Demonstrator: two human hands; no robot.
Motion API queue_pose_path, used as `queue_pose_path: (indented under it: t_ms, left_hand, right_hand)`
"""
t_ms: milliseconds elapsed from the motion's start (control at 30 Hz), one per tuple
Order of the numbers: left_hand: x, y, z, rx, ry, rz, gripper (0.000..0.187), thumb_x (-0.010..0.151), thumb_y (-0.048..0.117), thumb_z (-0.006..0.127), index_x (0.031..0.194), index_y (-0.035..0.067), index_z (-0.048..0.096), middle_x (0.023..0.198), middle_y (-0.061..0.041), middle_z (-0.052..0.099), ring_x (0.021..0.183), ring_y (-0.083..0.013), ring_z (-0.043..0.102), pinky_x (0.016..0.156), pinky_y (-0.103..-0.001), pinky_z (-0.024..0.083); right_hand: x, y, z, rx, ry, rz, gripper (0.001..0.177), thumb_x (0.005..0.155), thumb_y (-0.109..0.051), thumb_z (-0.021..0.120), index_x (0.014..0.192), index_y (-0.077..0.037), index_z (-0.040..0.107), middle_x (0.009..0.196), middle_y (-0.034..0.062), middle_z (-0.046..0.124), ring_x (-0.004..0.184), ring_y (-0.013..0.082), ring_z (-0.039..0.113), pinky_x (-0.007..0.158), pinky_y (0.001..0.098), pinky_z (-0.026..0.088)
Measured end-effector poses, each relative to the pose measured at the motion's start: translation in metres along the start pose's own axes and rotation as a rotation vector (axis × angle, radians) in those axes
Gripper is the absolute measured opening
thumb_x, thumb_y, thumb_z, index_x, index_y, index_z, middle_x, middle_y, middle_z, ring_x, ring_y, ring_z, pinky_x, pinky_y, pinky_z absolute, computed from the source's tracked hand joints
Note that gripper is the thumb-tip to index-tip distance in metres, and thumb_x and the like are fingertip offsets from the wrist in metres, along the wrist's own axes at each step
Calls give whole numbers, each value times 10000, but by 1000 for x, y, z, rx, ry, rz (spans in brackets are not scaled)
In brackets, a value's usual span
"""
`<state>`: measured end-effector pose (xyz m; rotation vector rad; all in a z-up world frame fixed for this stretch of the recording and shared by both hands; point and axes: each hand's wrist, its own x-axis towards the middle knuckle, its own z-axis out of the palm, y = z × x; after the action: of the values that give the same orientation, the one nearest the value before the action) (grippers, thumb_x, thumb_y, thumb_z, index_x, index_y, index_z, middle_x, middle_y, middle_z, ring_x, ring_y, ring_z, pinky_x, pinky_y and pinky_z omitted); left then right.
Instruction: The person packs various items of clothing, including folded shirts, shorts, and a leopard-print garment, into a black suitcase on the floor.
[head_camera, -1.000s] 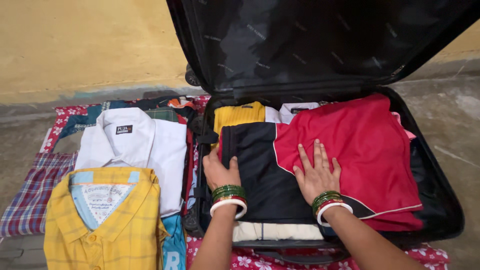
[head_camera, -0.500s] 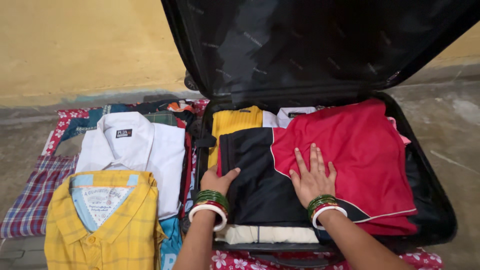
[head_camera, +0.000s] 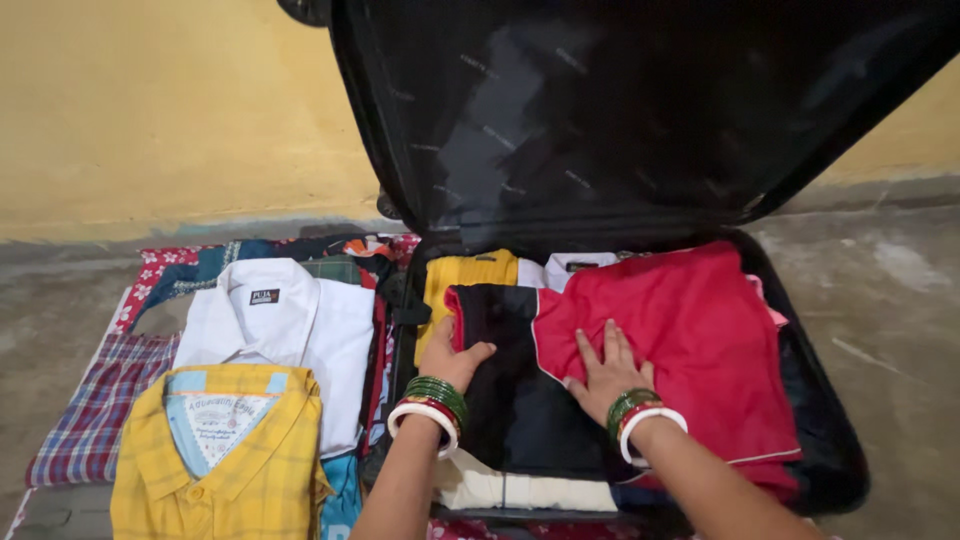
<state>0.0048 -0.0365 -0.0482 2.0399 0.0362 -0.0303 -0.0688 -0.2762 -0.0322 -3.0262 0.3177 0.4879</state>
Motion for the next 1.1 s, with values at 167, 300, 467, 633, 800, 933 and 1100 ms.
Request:
queue_pose_path:
  t_ms: [167,300,467,633,800,933,1100]
  left_hand:
    - [-8,54,24,-139,-87,53,733,649,290,817,1289,67,539,1162,-198,742,1074,-330,729,952,-386,541]
    - [-16,96,48,-54,-59,129,675,671,263,837,1262,107,551,1138,-214,719,1056,-365,695,932,-412,526]
    - [-40,153,79,-161,-137,3,575,738,243,755,1258,130,535,1055,-202,760,995,-362,741,906,-408,561]
    - [-55,182,109,-184,-191,-8,577,786,257,741,1286,122,488,1112,-223,719,1064,-403,699,920,-437,551]
    - [-62,164,143,-88,-296,123,802,834,311,852,1461,74,411,1159,-281,697,1072,-424,684,925,-449,549]
    - [-44,153,156,-235,-625,-226,875,797,293,760,1533,85,335,1068,-261,759,794,-360,751,677,-441,617]
    - [11,128,153,78,-880,-71,867,765,365,762,1532,150,420,1108,-280,738,796,-345,726,684,-443,597]
  right_hand:
    - [45,28,-40,192,-121,-156,756,911,-504,619,1574,-240,371,1632,209,318,1394,409,498,1147,508,453]
    - [64,40,-98,566,-196,-95,779,891,-574,564,1557,-208,395,1519,202,470,1261,442,635,952,529,557]
    - [46,43,-145,794,-430,54,851,879,-661,495,1582,-204,345,1426,224,563,1162,494,726,778,558,627]
    - [41,60,-136,1016,-410,111,905,834,-638,621,1567,-215,300,1432,105,476,1241,363,558,889,674,547]
    - [49,95,-92,1222,-319,28,805,797,-555,717,1435,-104,523,1230,173,694,1113,348,666,934,508,529]
    - [62,123,-49,1395,-273,-71,659,809,-417,730,1336,-32,632,1197,140,718,1076,260,669,941,391,519]
    - [87,154,-5,1363,-101,-133,626,814,-258,743,1371,-15,592,1263,145,727,1131,243,677,981,374,520]
